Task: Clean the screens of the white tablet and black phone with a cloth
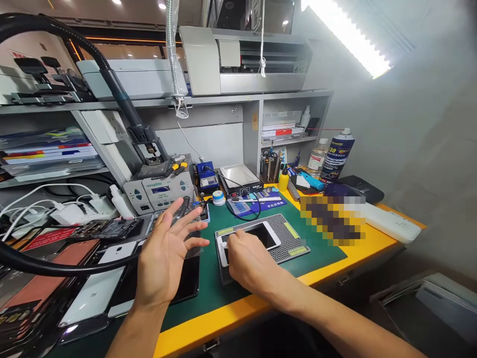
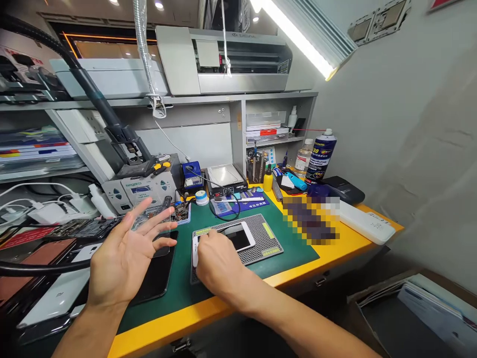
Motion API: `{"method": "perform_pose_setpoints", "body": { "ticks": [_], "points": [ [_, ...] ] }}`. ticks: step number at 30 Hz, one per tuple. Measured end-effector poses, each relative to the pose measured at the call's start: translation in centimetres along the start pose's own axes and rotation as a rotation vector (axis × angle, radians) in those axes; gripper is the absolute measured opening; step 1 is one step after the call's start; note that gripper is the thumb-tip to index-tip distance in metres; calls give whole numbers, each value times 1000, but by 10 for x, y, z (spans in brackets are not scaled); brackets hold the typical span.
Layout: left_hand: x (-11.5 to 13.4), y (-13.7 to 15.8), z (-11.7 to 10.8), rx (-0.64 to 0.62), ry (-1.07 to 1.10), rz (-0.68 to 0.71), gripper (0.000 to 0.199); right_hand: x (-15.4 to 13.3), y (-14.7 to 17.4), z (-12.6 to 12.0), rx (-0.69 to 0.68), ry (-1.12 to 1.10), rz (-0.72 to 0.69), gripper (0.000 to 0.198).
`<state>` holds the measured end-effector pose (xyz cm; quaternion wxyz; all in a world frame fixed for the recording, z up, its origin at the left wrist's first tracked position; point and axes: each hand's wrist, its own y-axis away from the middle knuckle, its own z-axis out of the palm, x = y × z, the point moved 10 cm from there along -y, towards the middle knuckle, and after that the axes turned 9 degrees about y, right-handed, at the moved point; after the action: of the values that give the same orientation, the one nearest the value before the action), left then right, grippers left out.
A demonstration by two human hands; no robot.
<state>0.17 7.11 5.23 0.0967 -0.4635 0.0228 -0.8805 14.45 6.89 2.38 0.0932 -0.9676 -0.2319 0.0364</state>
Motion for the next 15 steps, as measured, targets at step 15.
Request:
{"method": "perform_pose_setpoints", "body": {
  "ticks": [15],
  "points": [
    [-1, -3, -2, 12, -14, 11, 55, 50, -6, -10, 35, -118, -222, 21]
  ]
}}
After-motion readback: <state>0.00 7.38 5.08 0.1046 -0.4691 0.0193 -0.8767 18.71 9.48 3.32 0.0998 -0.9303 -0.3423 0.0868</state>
